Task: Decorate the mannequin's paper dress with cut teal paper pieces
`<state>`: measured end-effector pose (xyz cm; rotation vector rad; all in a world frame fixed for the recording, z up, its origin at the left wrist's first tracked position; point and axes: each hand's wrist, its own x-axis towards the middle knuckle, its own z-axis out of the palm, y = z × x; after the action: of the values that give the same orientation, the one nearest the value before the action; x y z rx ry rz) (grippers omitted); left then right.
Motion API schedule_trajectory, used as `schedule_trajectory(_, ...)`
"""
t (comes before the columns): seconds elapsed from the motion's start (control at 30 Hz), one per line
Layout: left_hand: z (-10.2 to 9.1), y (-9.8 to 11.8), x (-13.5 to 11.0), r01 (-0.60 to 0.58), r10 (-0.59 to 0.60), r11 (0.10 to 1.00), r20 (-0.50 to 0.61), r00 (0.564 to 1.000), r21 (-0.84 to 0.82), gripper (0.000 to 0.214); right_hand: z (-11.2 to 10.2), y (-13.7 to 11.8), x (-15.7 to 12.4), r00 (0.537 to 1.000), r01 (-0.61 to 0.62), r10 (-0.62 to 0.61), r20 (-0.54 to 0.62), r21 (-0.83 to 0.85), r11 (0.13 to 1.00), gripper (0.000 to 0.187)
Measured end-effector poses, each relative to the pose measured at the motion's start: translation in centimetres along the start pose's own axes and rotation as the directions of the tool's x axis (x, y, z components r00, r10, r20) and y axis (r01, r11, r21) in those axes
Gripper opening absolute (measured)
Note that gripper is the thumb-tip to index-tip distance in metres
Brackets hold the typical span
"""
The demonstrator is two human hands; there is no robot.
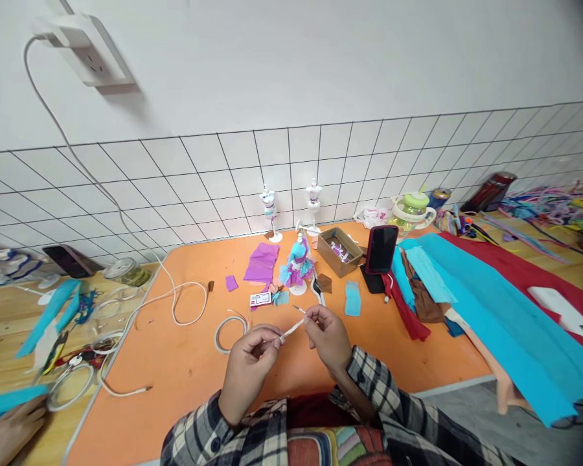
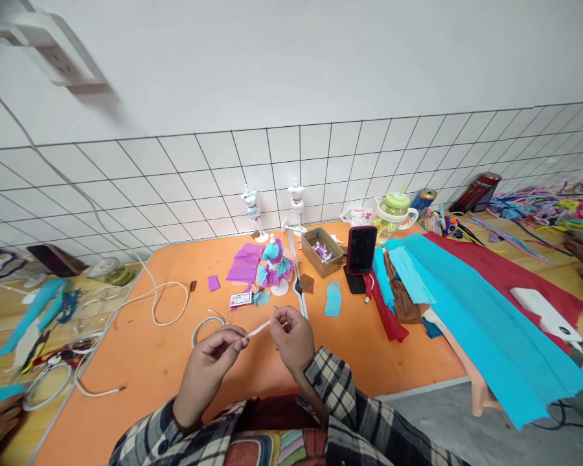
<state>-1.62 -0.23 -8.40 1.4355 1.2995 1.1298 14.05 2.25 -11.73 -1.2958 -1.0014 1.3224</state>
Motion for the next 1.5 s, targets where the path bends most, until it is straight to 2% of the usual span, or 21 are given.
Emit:
schedule_trajectory(0.23,0.1,-0.7,-0.1,0.190,-0.194,0.960,0.000,0.981,-0.205,0.016,0.1,0.5,0.1,1.000,-0.024,0.023,-0.020,-0.030,0.999,0.015)
schedule_trajectory(0.4,0.3,-0.5,-0.1,0.346,-0.333,0.898,0.092,0.938,-0.272,0.021,0.0,1.3,0.5,0.998,-0.044,0.043,-0.045,-0.026,0.999,0.015)
schedule_trajectory(0.6,0.2,-0.7,-0.1,0.378,-0.364,0.874,0.106,0.925,-0.306,0.025,-0.5,2.4,0.9,0.993,-0.079,0.076,-0.090,-0.021,0.997,0.013)
schedule_trajectory(0.83,0.0,-0.9,0.0,0.472,-0.441,0.712,0.193,0.877,-0.520,0.024,-1.4,3.8,1.8,0.989,-0.092,0.087,-0.121,-0.037,0.995,0.017)
schedule_trajectory(0.97,-0.4,-1.1,-0.1,0.483,-0.445,0.655,0.219,0.868,-0.582,0.028,-3.2,3.3,2.7,0.988,-0.061,0.051,-0.148,-0.063,0.996,0.021)
schedule_trajectory(1.13,-0.6,-1.5,-0.2,0.500,-0.473,0.634,0.215,0.854,-0.590,0.027,-7.3,-0.2,6.3,0.948,0.069,-0.120,-0.294,-0.179,0.981,0.027)
schedule_trajectory(1.2,-0.5,-1.3,-0.2,0.511,-0.479,0.635,0.224,0.849,-0.579,0.027,-8.5,-1.8,8.5,0.915,0.112,-0.223,-0.336,-0.320,0.941,0.028)
schedule_trajectory(1.33,-0.2,-0.8,-0.3,0.531,-0.464,0.694,0.262,0.846,-0.486,0.023,-9.6,-3.3,12.5,0.869,0.086,-0.365,-0.334,-0.625,0.776,0.019)
schedule_trajectory(1.43,-0.4,-0.5,-0.6,0.526,-0.453,0.737,0.268,0.850,-0.424,0.023,-9.8,-2.9,14.1,0.867,0.029,-0.405,-0.292,-0.781,0.624,0.014)
schedule_trajectory(1.5,-0.6,-0.4,-0.7,0.535,-0.465,0.723,0.265,0.845,-0.437,0.024,-9.9,-2.3,14.5,0.877,0.002,-0.409,-0.253,-0.849,0.529,0.019)
